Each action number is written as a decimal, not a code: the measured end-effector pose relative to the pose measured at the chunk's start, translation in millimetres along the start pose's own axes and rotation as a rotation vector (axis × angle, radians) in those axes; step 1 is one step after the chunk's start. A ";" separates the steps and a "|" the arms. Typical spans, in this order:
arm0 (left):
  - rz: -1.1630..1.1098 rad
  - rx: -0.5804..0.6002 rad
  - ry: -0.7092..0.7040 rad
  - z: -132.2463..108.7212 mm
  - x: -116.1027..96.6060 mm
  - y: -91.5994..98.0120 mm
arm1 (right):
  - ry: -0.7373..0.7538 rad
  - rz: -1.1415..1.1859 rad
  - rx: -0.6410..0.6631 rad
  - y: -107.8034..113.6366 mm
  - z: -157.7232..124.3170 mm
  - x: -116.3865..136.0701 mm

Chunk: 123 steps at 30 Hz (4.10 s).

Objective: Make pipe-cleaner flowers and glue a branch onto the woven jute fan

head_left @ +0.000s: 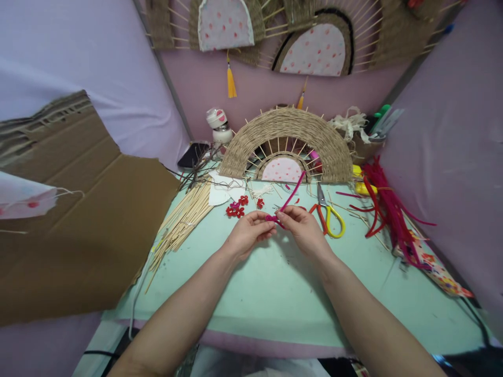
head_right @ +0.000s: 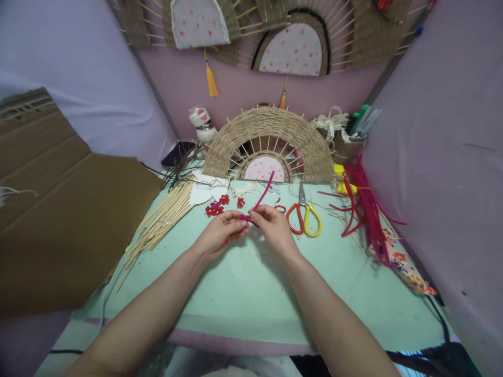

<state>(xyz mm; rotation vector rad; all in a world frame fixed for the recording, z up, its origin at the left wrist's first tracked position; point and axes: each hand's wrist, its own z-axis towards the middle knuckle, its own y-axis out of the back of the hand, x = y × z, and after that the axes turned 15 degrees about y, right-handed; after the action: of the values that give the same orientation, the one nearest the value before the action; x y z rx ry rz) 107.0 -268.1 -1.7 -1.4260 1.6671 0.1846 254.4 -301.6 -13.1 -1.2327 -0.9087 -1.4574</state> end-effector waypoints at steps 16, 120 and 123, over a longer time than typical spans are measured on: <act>0.373 -0.272 -0.445 6.7 10.2 3.4 | 0.439 -0.652 0.026 -8.7 -9.7 6.1; 0.062 -0.272 -0.155 12.8 9.8 0.2 | -0.077 -0.123 0.084 6.5 5.3 -4.4; 0.026 -0.237 -0.123 10.1 7.2 0.5 | -0.250 0.182 0.044 9.1 8.4 -1.4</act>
<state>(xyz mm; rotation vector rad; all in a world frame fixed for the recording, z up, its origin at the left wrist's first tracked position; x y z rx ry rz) 112.5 -266.8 -12.8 -1.5343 1.6032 0.4897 265.2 -295.5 -13.2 -1.4470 -0.9604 -1.1517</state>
